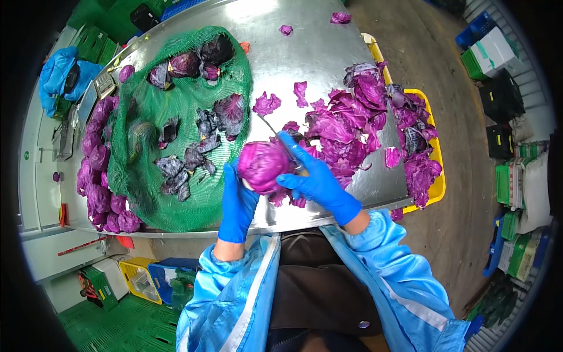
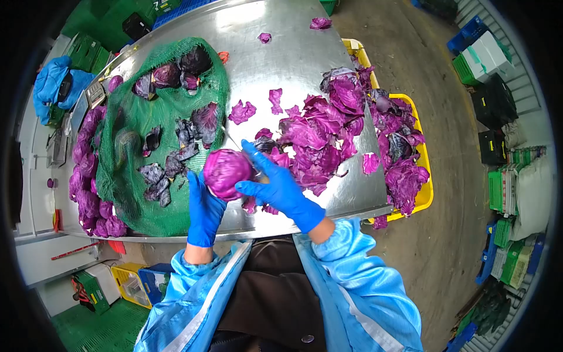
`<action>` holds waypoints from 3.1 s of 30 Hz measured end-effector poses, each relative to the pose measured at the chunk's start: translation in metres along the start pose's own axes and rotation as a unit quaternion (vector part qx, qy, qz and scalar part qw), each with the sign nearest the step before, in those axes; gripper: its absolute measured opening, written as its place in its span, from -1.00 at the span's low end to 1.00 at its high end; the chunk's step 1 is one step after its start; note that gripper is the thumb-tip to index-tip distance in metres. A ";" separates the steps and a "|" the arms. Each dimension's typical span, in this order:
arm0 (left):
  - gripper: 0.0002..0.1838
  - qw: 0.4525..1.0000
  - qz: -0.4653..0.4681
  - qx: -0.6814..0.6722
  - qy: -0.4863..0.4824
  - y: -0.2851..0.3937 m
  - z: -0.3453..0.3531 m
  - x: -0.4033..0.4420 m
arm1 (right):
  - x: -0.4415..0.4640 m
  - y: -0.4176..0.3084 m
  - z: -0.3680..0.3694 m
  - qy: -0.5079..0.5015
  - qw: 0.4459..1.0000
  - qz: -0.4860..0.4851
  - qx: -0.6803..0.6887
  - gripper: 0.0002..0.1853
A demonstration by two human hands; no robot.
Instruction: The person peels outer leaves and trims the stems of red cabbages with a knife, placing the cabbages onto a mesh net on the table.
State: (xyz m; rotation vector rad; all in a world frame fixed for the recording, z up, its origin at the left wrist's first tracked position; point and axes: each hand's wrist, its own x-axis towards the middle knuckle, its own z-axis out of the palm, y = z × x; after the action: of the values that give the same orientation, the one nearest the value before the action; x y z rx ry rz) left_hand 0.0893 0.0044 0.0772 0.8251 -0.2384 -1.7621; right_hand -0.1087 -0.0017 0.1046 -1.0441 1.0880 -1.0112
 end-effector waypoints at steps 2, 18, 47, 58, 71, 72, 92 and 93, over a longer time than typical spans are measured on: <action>-0.03 0.976 0.052 0.207 -0.047 0.008 -0.008 -0.008 | 0.004 0.002 -0.002 -0.071 0.989 0.102 0.078 -0.28; 0.13 0.667 0.294 0.680 0.072 -0.061 -0.042 0.026 | -0.019 0.072 0.016 -0.002 0.839 -0.040 -0.543 -0.25; 0.19 0.752 0.226 0.601 -0.147 -0.019 -0.028 0.001 | 0.014 0.003 0.002 -0.104 0.925 -0.055 -0.362 -0.24; 0.13 0.779 0.169 0.543 -0.265 -0.008 0.004 -0.014 | 0.025 0.029 -0.030 -0.008 0.923 -0.104 -0.370 -0.47; 0.06 0.716 0.047 0.594 -0.364 0.005 0.008 -0.019 | 0.020 0.010 -0.049 -0.286 0.896 0.241 -0.240 -0.50; 0.05 0.725 0.045 0.574 -0.378 0.004 0.011 -0.021 | 0.013 0.015 -0.049 -0.284 0.917 0.184 -0.211 -0.58; -0.13 0.987 -0.062 -0.143 -0.039 -0.009 -0.052 0.003 | 0.016 -0.025 -0.022 -0.114 0.945 -0.208 -0.224 -0.31; -0.13 0.987 -0.065 -0.144 -0.035 -0.009 -0.051 0.004 | 0.016 -0.027 -0.018 -0.115 0.946 -0.204 -0.223 -0.31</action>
State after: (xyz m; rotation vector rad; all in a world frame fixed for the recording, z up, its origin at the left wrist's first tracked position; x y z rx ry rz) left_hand 0.1145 0.0159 0.0333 0.5805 0.0259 -1.8939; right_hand -0.1263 -0.0251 0.1250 -1.7653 0.9460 -0.9499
